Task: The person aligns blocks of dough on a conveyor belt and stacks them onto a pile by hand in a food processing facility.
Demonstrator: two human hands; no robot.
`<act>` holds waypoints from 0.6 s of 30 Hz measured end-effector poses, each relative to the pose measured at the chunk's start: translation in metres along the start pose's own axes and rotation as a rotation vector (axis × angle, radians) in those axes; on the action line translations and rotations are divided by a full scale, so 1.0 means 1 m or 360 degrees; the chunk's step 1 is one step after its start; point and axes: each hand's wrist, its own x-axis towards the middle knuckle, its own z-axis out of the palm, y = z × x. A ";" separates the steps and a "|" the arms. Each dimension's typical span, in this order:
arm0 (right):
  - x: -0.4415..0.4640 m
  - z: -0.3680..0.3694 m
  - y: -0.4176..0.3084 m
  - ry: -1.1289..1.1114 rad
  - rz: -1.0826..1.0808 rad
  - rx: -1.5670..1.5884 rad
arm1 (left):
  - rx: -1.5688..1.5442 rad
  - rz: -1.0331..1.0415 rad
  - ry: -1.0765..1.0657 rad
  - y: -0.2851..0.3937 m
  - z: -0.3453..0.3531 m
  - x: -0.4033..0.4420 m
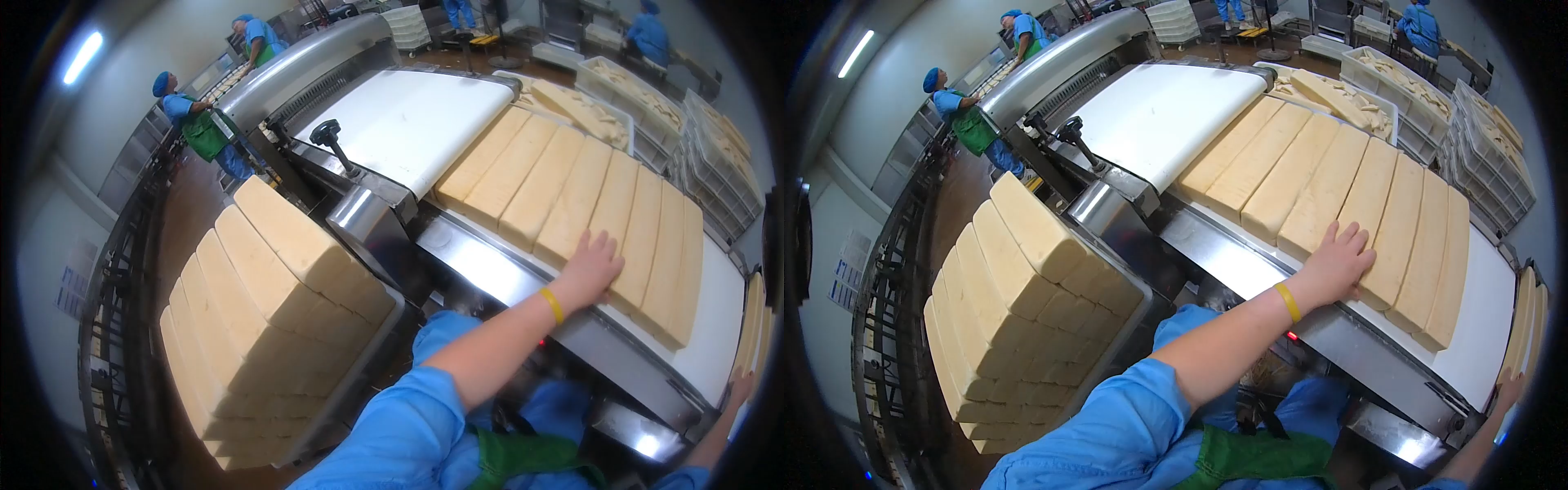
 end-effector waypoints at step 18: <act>-0.152 -0.007 -0.183 0.0061 -0.0369 0.0290 | 0.0245 -0.0087 0.0014 0.001 0.002 0.004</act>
